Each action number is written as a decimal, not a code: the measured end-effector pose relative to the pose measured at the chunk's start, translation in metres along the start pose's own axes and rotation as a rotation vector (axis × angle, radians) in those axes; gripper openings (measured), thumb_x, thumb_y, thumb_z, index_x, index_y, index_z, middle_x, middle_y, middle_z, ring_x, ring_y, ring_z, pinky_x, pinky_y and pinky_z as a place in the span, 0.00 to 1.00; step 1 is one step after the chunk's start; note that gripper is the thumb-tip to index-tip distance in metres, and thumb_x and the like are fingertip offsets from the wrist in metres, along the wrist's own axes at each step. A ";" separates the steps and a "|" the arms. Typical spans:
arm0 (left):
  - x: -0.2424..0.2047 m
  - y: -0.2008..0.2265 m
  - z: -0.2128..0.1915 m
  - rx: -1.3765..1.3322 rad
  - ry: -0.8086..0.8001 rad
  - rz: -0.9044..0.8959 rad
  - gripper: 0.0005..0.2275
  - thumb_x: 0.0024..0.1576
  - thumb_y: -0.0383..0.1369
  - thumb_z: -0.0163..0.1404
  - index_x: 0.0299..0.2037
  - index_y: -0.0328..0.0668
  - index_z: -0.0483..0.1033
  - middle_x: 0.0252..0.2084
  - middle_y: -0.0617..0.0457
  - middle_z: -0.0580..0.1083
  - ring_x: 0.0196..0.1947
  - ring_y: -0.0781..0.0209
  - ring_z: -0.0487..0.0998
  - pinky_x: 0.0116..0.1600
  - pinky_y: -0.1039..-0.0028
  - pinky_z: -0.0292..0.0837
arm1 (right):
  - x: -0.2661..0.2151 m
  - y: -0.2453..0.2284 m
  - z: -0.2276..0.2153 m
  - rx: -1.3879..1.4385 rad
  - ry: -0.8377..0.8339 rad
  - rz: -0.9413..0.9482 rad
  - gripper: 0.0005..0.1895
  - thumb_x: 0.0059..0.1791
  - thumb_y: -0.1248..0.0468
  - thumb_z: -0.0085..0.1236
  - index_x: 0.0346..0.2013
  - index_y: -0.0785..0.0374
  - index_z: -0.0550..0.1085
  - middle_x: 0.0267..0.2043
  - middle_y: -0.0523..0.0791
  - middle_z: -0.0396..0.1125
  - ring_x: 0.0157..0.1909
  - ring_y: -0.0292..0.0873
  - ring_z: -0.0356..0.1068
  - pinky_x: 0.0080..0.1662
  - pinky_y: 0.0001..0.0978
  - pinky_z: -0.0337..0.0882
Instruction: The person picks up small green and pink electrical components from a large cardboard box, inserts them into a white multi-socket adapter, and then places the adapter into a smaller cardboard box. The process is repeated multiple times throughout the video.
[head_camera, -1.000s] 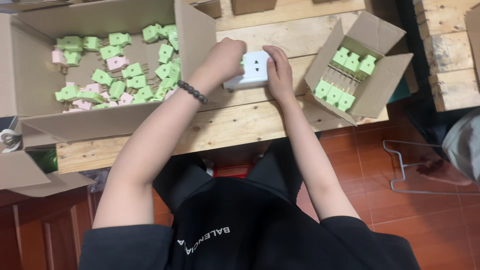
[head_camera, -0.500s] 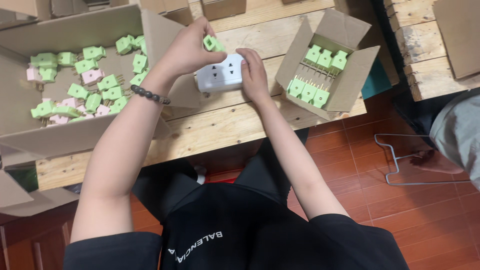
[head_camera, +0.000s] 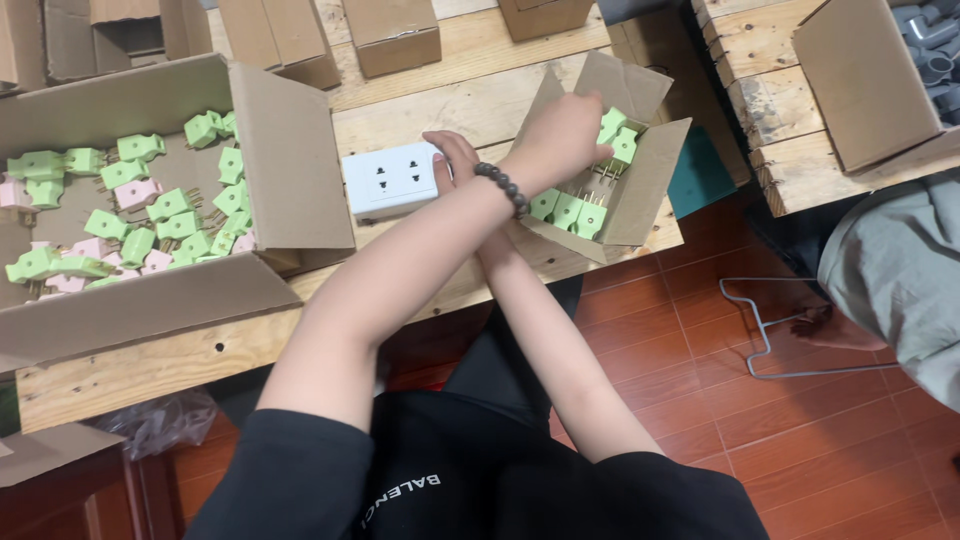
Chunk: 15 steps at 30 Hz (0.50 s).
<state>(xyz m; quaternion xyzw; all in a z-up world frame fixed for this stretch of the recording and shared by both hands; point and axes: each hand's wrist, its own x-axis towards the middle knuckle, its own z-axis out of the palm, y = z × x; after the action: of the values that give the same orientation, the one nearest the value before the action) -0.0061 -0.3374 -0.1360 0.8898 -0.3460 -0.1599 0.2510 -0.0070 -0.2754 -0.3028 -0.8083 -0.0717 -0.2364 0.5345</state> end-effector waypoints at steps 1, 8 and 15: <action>0.022 -0.014 0.028 0.000 0.001 0.002 0.16 0.57 0.42 0.61 0.43 0.41 0.70 0.33 0.51 0.76 0.27 0.57 0.78 0.27 0.68 0.71 | 0.000 -0.003 -0.004 -0.002 0.001 -0.001 0.18 0.58 0.61 0.39 0.58 0.59 0.73 0.61 0.48 0.67 0.64 0.48 0.66 0.65 0.38 0.63; 0.076 -0.046 0.097 0.084 0.174 0.040 0.08 0.45 0.24 0.61 0.32 0.28 0.78 0.26 0.36 0.76 0.34 0.32 0.83 0.35 0.45 0.80 | 0.001 -0.022 -0.018 0.046 -0.115 0.094 0.17 0.58 0.64 0.41 0.60 0.52 0.71 0.58 0.45 0.65 0.64 0.51 0.66 0.66 0.50 0.63; 0.053 -0.024 0.076 -0.032 0.085 0.016 0.06 0.53 0.18 0.46 0.37 0.21 0.73 0.33 0.29 0.77 0.40 0.25 0.82 0.41 0.40 0.78 | 0.001 -0.028 -0.021 0.092 -0.131 0.091 0.18 0.58 0.65 0.38 0.61 0.56 0.70 0.58 0.49 0.64 0.65 0.56 0.65 0.67 0.55 0.60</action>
<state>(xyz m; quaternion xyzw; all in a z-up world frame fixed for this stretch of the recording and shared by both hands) 0.0098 -0.3844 -0.2181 0.8888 -0.3395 -0.1255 0.2811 -0.0227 -0.2831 -0.2726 -0.7990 -0.0804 -0.1551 0.5754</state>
